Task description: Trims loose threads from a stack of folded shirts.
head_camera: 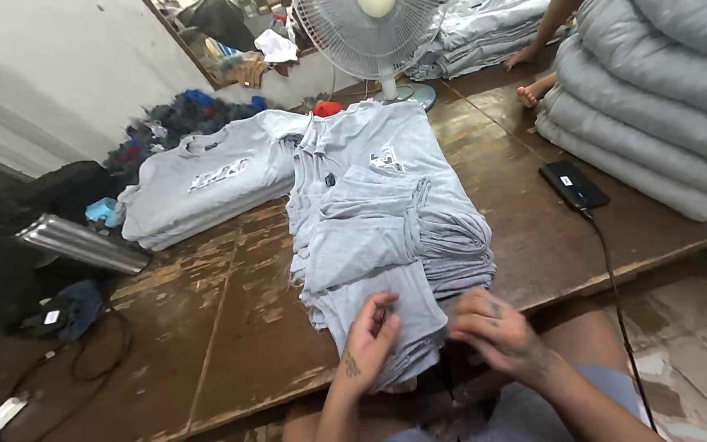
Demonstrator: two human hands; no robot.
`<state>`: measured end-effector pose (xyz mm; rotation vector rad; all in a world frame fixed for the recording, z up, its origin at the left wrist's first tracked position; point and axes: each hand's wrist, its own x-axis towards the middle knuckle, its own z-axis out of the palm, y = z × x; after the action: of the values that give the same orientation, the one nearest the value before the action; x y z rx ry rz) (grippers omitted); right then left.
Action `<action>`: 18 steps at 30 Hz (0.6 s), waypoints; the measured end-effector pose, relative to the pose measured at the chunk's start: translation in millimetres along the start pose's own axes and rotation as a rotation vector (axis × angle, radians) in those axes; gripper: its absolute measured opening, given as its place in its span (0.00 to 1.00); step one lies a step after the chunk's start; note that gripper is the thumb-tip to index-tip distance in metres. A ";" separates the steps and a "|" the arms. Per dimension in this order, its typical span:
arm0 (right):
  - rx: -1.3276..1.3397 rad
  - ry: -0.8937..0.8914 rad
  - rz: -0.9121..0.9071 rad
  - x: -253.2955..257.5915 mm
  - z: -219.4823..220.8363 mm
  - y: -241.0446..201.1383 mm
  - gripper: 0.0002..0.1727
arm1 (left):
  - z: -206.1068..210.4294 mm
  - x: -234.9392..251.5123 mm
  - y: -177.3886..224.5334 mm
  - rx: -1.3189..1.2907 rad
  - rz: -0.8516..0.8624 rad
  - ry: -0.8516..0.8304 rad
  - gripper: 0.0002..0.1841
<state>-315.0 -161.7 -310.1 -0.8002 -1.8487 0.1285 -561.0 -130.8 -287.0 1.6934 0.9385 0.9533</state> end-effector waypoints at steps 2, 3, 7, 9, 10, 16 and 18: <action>0.035 -0.089 0.058 -9.7 -35.6 -7.0 0.16 | -17.4 -18.0 1.3 0.302 0.025 -0.064 0.33; 0.032 -0.166 0.065 -16.1 -48.1 -9.8 0.18 | -23.6 -25.0 2.5 0.412 0.032 -0.107 0.32; 0.045 -0.387 0.015 -37.8 -54.2 -19.4 0.28 | -28.3 -20.5 12.4 0.589 0.084 -0.254 0.11; -0.014 -0.292 0.014 -29.0 -41.4 -20.7 0.32 | -29.9 -11.9 19.0 0.564 0.114 -0.247 0.10; -0.079 -0.224 0.035 -19.5 -33.0 -20.5 0.32 | -31.2 -7.6 22.1 0.550 0.123 -0.240 0.10; -0.252 -0.009 0.058 4.0 18.0 2.8 0.11 | -21.7 13.9 30.4 0.404 0.144 -0.186 0.10; -0.229 -0.033 0.095 1.0 4.6 -2.5 0.12 | -15.0 14.5 23.2 0.273 0.103 -0.114 0.07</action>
<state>-320.3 -161.9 -310.1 -1.0506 -1.8784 -0.0097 -564.9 -118.6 -258.6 2.0206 0.9454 0.8132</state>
